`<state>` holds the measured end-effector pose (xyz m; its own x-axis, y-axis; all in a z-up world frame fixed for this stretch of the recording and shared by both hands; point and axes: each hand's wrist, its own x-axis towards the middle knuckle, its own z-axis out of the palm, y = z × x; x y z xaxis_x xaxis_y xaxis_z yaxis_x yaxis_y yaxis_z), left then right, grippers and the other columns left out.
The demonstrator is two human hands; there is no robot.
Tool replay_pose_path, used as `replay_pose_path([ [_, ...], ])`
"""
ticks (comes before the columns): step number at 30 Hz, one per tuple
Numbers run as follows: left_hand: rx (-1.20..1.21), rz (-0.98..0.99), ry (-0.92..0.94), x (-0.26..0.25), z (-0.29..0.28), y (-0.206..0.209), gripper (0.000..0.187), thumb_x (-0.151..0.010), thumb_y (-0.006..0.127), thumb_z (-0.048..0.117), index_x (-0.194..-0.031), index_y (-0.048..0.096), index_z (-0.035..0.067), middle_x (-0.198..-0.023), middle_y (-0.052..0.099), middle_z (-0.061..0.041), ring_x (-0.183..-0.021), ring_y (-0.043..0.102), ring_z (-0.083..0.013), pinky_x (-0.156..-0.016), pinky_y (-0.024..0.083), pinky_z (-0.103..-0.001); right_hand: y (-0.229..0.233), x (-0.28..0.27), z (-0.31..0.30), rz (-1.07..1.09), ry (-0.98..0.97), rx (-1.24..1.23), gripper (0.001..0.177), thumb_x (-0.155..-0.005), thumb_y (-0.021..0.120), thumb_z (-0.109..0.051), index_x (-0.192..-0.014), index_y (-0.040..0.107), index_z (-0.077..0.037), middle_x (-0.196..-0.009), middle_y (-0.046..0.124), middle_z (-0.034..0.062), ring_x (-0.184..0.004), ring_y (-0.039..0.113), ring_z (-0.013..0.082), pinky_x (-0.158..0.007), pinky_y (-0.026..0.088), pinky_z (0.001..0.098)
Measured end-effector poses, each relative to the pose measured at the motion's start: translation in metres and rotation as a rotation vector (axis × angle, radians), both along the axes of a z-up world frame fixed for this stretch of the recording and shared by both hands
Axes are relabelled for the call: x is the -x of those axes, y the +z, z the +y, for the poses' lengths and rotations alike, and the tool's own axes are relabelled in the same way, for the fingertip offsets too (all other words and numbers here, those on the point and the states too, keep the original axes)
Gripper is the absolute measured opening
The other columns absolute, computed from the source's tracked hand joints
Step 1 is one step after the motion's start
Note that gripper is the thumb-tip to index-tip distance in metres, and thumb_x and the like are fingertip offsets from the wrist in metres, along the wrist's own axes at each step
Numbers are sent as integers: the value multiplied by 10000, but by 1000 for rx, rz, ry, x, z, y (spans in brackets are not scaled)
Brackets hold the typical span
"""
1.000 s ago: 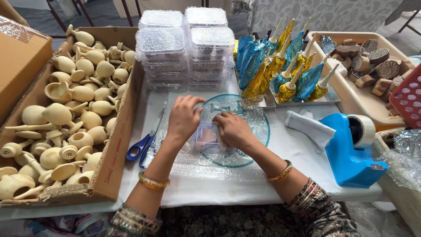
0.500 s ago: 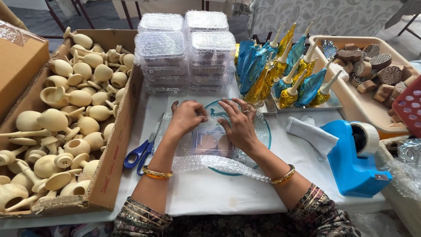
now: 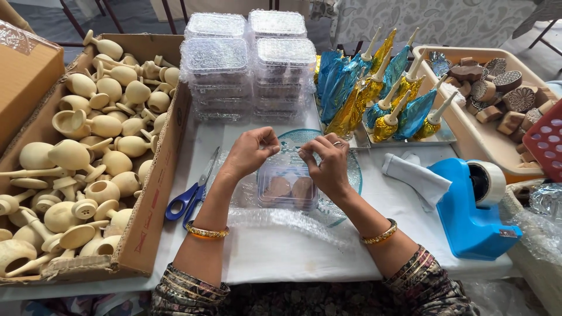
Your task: The person packs small wooden handicraft items by wrapping them in bubble wrap and securing them with adhesive tape.
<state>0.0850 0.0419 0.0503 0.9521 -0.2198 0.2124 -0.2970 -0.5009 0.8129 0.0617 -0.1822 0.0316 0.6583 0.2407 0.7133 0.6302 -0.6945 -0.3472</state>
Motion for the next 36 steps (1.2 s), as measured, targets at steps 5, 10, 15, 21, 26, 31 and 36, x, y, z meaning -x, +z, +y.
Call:
replay_pose_path([
  [5, -61, 25, -50, 16, -6, 25, 360, -763, 846, 197, -1087, 697, 153, -809, 711, -3, -775, 675, -118, -734, 551, -315, -4, 2, 3, -13, 43, -7, 23, -883, 765, -149, -880, 746, -136, -882, 705, -46, -968, 589, 179, -985, 299, 411],
  [10, -49, -16, -42, 9, -8, 6, 161, -826, 831, 231, -880, 792, 84, -851, 749, -22, -775, 699, -141, -727, 567, -320, 3, 5, 1, -54, 52, -2, 33, -893, 767, -152, -922, 755, -142, -942, 726, -15, -1008, 600, 197, -991, 315, 403],
  [15, -32, -127, -139, 4, -5, 2, 143, -840, 819, 212, -865, 784, 75, -888, 772, -31, -824, 726, -144, -757, 578, -310, 41, 42, -10, -115, 156, -33, 148, -924, 784, -199, -1047, 746, -124, -1031, 738, 32, -1056, 624, 214, -968, 444, 354],
  [21, 7, -30, -126, 18, -7, 11, 129, -842, 782, 182, -933, 778, 91, -901, 789, -53, -818, 741, -159, -752, 583, -330, 34, 119, 6, -21, 334, 346, 602, -742, 753, -519, -1146, 715, -74, -1042, 747, 100, -980, 677, 255, -817, 524, 389],
  [26, -52, -119, -132, 22, -6, 17, 92, -837, 761, 131, -914, 786, 88, -914, 791, -47, -841, 749, -169, -778, 589, -323, 2, 99, -6, 278, 188, 398, 184, -991, 713, -148, -1174, 697, -165, -1065, 759, 17, -911, 708, 167, -787, 571, 349],
  [31, -100, -88, -130, 23, -1, 24, 102, -855, 761, 161, -933, 780, 97, -917, 792, -48, -852, 753, -170, -781, 588, -325, 63, 59, 5, 563, 389, 288, 401, -804, 797, -80, -1186, 684, -128, -1042, 727, 25, -938, 686, 174, -815, 575, 349],
  [36, -158, -20, -102, 29, -2, 32, 123, -869, 765, 207, -956, 777, 121, -927, 793, -36, -866, 754, -163, -779, 584, -331, 37, 9, -16, 1017, 648, 67, 487, -790, 864, -86, -1246, 695, -102, -1021, 716, 10, -936, 656, 134, -822, 570, 331],
])
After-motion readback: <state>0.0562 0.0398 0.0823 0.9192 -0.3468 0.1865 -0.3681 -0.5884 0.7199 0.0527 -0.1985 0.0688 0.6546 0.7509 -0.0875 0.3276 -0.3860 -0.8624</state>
